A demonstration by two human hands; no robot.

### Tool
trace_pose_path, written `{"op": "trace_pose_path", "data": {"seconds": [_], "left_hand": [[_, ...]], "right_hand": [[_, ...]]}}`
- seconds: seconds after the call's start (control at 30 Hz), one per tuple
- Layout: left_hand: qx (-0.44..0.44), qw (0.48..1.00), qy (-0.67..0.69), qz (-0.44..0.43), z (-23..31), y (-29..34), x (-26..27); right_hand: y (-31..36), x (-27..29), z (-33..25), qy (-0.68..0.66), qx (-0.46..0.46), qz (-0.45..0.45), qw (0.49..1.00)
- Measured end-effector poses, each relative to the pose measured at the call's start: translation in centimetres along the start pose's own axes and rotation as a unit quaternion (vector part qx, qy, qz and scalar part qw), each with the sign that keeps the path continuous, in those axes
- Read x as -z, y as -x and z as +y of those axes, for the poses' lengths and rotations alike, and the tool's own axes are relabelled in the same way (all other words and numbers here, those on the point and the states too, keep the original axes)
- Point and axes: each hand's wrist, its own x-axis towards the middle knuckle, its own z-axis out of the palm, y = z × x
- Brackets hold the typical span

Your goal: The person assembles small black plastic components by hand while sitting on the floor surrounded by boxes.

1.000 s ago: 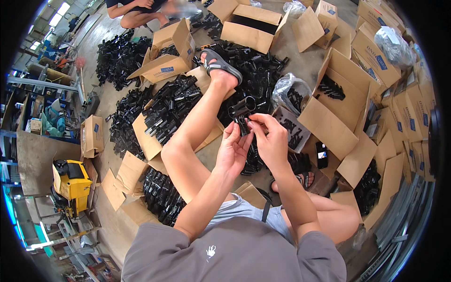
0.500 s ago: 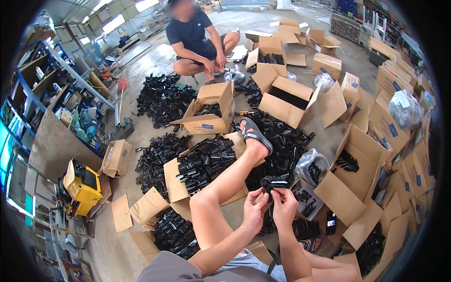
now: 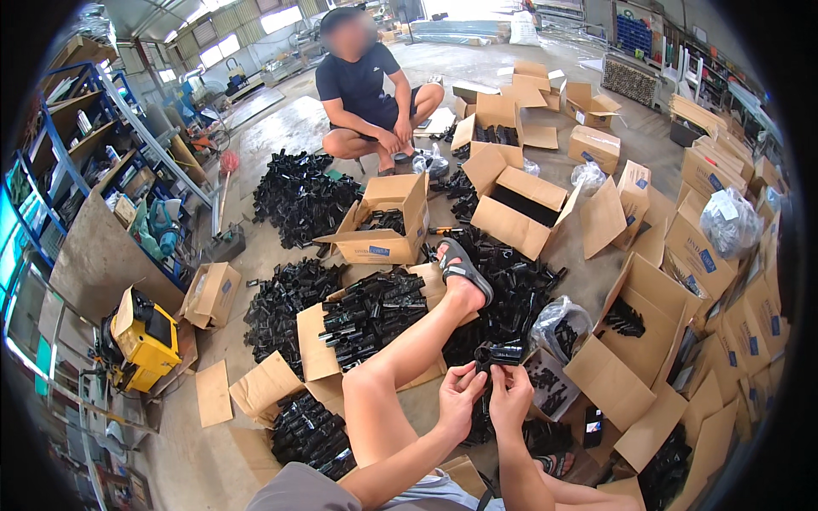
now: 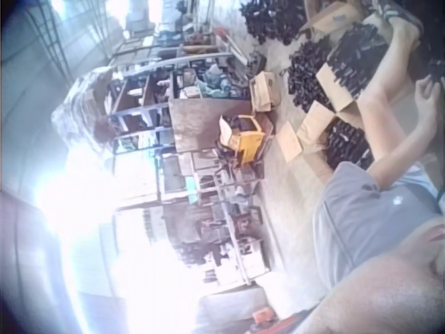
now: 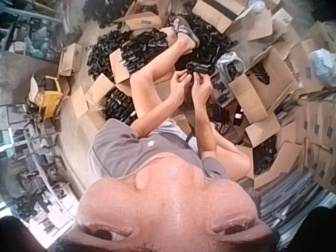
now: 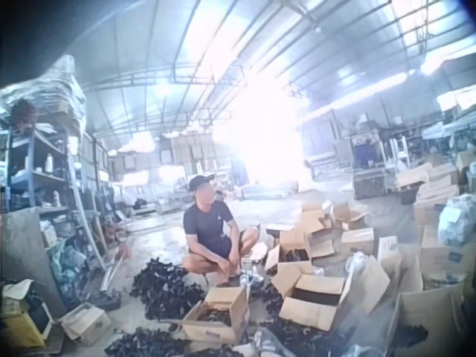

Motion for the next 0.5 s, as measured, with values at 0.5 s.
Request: {"op": "trace_pose_path", "data": {"seconds": [0.5], "left_hand": [[-0.011,1.000,-0.003,-0.006,-0.4,0.2,-0.2]], "right_hand": [[0.2,0.3,0.9,-0.223,-0.105,-0.021,0.969]]}}
